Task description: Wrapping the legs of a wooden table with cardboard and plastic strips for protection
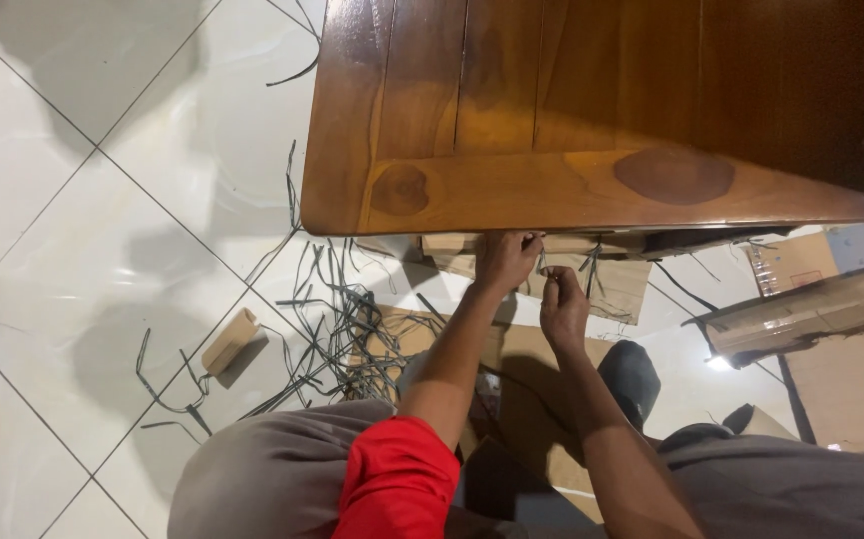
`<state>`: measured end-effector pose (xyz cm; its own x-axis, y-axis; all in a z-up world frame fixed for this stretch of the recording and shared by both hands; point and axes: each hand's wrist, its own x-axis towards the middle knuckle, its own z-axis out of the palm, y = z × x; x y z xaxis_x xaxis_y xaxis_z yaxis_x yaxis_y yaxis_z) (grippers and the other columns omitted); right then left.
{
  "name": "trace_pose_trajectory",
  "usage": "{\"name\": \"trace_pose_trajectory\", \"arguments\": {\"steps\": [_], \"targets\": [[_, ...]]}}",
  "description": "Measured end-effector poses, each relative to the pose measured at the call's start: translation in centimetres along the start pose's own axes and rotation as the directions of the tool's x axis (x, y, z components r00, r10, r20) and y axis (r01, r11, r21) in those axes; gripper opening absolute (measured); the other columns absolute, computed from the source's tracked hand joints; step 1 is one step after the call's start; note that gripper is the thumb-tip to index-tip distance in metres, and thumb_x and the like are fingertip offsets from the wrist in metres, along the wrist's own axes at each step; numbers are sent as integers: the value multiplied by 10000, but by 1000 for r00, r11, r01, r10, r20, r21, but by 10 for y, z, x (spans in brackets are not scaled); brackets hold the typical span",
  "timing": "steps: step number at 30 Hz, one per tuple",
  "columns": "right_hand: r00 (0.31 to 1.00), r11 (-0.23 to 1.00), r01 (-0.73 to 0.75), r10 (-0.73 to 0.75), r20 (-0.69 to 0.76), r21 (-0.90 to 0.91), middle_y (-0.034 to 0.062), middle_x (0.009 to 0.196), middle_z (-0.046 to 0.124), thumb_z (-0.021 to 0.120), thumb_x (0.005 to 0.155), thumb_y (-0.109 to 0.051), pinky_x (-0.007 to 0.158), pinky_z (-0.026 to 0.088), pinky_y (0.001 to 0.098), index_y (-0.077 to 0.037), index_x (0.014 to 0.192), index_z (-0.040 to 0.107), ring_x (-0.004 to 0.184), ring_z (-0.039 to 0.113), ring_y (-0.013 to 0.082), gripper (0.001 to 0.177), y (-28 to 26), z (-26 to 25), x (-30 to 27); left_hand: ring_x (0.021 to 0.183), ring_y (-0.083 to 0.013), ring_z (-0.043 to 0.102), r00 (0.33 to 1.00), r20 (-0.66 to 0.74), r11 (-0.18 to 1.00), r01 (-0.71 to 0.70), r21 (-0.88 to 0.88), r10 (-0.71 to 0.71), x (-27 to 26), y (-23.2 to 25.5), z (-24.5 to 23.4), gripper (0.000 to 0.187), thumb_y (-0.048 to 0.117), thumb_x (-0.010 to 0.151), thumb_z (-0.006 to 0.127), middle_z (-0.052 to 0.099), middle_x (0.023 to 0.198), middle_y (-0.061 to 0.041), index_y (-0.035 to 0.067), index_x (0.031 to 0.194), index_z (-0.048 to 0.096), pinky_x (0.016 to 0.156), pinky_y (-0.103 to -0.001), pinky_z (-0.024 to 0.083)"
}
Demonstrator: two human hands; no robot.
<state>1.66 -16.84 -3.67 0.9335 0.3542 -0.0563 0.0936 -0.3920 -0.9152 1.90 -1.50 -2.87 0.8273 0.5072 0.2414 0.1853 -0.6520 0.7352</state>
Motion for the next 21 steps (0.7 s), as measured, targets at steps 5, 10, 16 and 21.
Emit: {"name": "trace_pose_trajectory", "arguments": {"steps": [5, 10, 16, 21], "targets": [[998, 993, 55, -56, -11, -107, 149, 911, 752, 502, 1034, -83, 764, 534, 484, -136, 1115, 657, 815, 715, 367, 183, 0, 4, -3, 638, -282, 726, 999, -31, 999, -39, 20, 39, 0, -16, 12, 187, 166, 866, 728, 686, 600, -51, 142, 684, 690, 630, -382, 576], [994, 976, 107, -108, 5, -189, 118, 1029, 773, 497, 1021, -73, 817, 524, 541, -161, 1120, 604, 909, 712, 415, 170, 4, 4, -4, 593, -291, 707, 998, -43, 999, -50, 5, 50, 1, -2, 2, 204, 136, 876, 707, 677, 581, -65, 114, 673, 704, 600, -382, 557], [994, 969, 111, -112, 8, -220, 121, 951, 765, 506, 1009, -103, 822, 531, 525, -203, 1115, 606, 870, 715, 406, 177, 5, 2, -8, 570, -263, 695, 999, -36, 993, -5, 121, 9, 0, -14, 22, 211, 216, 854, 722, 657, 552, -34, 137, 659, 722, 605, -377, 561], [996, 980, 90, -89, 17, -180, 128, 841, 748, 481, 1041, -145, 796, 529, 517, -195, 1128, 608, 809, 713, 400, 161, 8, 2, -15, 711, -426, 703, 999, -33, 999, -37, -29, 36, 4, 25, -18, 141, 146, 840, 725, 682, 637, -162, 35, 753, 720, 673, -527, 575]]}}
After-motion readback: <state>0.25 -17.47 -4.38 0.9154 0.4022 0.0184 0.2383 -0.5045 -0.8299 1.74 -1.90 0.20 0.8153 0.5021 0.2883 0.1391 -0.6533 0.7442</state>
